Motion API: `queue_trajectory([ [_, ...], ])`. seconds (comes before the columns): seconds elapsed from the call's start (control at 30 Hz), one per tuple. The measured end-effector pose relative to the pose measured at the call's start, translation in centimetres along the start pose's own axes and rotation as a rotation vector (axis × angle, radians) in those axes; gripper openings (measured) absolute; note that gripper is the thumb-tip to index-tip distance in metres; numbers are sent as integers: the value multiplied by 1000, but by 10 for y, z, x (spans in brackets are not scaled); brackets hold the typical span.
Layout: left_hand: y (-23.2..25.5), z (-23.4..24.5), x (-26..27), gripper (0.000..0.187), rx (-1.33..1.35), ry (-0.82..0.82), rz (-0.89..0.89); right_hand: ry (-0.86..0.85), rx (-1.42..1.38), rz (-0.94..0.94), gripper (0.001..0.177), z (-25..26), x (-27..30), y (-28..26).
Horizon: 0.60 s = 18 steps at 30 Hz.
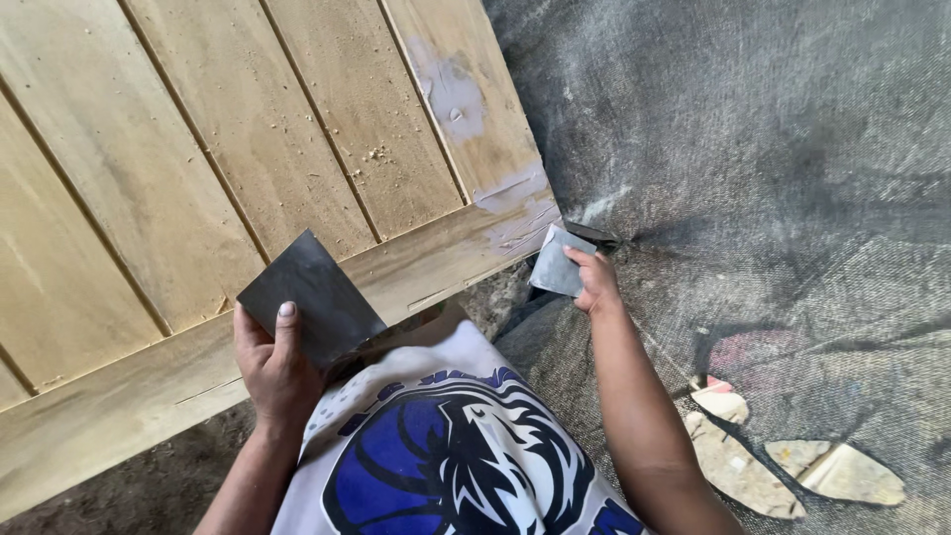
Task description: The person applies wood filler to holes and seams on a wooden door using a putty knife after mixing the filler in a container.
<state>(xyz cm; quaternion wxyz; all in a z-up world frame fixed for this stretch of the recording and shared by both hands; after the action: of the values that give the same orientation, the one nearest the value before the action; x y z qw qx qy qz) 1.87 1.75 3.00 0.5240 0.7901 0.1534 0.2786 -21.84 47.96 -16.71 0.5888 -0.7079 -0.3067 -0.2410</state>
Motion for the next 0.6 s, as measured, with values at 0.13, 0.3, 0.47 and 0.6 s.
queue_trajectory([
  [0.13,1,-16,13,30,45,-18,-24,5,-12,-59,25,-13,-1,-4],
  [0.3,-3,-30,22,30,-1,7,-43,14,-11,-94,25,-21,6,-5],
  [0.47,-5,-46,23,30,21,-9,-48,27,-23,-50,29,-25,13,-2],
  [0.6,-6,-57,26,30,-81,-22,-54,-14,-42,-34,30,-19,6,3],
])
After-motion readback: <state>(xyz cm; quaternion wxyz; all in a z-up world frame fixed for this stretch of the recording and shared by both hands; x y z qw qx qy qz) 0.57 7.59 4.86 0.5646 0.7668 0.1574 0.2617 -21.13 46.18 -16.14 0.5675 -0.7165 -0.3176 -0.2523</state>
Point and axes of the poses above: each hand's wrist, its own x-axis away from the middle knuckle, its own z-axis out of the back of the hand, y = z × x, the point moved 4 cm from there along -x, towards the middle knuckle, and after that the axes turned 9 degrees about -y, right-handed, at the moved point
